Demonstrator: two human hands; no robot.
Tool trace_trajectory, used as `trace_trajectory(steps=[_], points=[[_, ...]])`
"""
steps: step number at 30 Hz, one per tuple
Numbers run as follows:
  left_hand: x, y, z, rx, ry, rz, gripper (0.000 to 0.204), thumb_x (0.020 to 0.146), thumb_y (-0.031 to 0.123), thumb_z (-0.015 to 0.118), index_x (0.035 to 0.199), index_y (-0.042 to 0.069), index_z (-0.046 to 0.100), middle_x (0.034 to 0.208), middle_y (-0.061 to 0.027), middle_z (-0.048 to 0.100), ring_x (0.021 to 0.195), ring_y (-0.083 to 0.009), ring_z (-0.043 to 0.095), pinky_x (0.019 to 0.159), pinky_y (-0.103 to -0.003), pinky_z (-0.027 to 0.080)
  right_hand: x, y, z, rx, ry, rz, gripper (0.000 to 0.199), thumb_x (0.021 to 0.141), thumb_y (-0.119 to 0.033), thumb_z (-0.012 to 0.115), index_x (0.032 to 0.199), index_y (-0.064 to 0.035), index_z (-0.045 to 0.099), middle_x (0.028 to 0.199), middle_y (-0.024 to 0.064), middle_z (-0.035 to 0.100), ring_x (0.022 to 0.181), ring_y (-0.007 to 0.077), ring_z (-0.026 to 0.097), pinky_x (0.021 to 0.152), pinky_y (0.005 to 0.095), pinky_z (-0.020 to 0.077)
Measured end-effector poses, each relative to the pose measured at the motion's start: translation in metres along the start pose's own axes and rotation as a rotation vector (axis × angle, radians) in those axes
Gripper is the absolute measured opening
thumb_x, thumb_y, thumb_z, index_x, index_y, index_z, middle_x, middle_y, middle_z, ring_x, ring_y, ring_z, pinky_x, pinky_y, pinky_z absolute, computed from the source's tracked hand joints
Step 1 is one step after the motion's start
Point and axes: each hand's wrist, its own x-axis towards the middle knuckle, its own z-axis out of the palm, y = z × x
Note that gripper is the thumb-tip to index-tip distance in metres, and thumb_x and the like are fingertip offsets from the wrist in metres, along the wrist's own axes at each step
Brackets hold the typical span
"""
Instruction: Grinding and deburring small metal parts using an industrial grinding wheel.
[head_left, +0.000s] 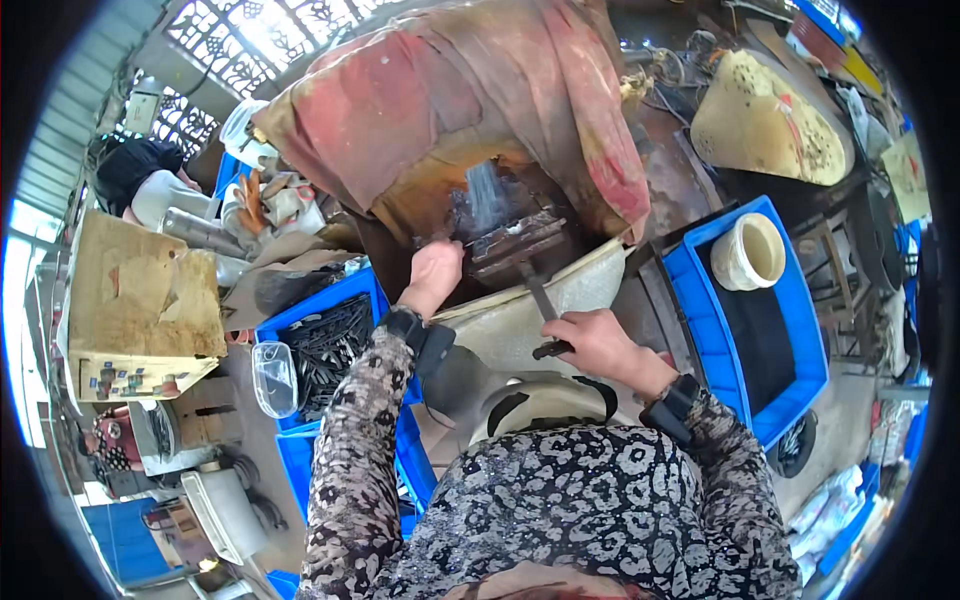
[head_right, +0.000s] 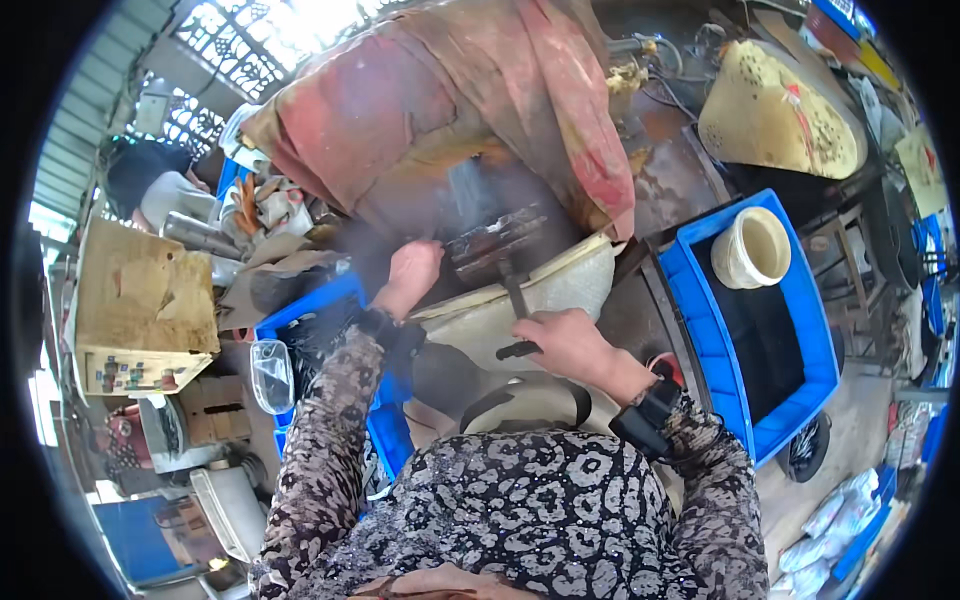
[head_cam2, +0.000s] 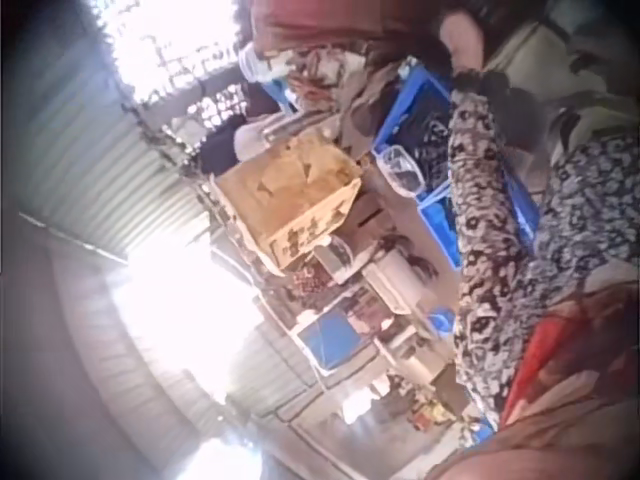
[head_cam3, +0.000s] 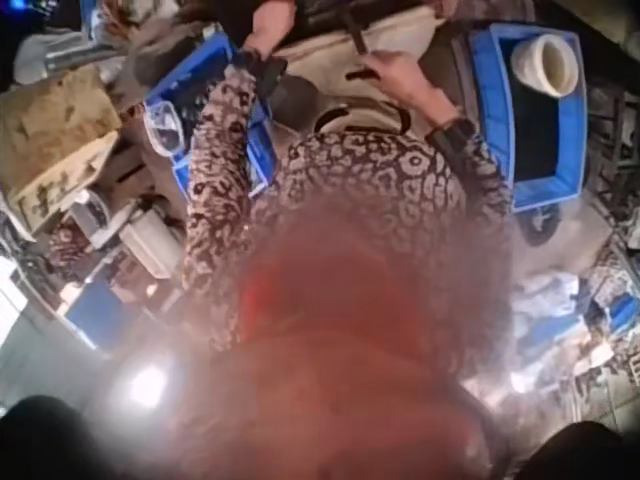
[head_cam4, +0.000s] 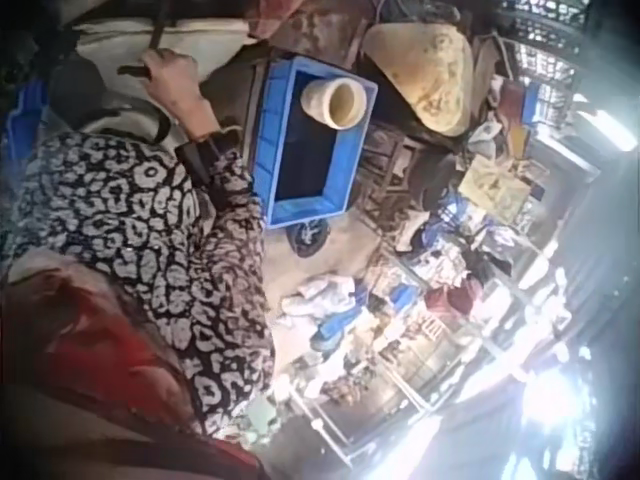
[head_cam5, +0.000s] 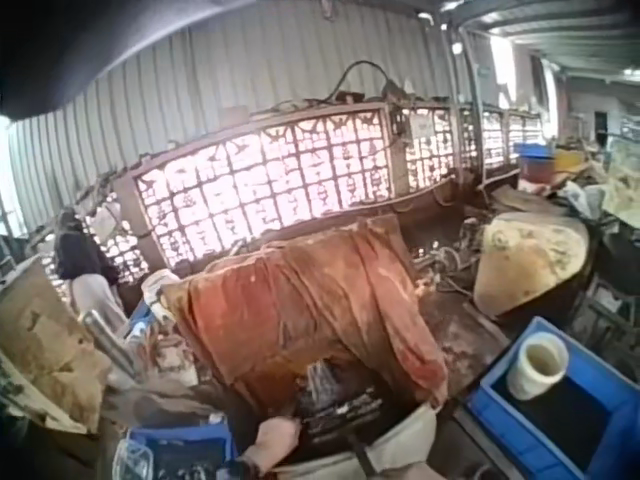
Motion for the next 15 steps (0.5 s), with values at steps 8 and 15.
trace_trajectory(steps=[8,15], points=[[-0.004,-0.020,0.024,0.011,-0.155,-0.140,0.018,0.079,0.020,0.059,0.077,0.005,0.068,0.079,-0.0185,0.066,0.078,-0.0366,0.064,0.071,-0.045,0.052,0.025,0.018,-0.007,0.652,0.081,0.463,0.020,0.089,-0.021,0.064,0.100,-0.0053,0.060,0.076,0.0023,0.062,0.069,0.0150,0.061,0.062,0.0334,0.0495],[-0.029,0.018,-0.047,-0.390,0.152,-0.392,0.017,0.081,0.016,0.059,0.073,0.002,0.065,0.074,-0.0169,0.065,0.072,-0.0327,0.065,0.065,-0.043,0.052,0.076,0.042,-0.003,1.574,0.263,0.674,0.021,0.094,-0.015,0.056,0.111,-0.0031,0.054,0.093,0.0108,0.063,0.083,0.0232,0.064,0.076,0.0371,0.0522]])
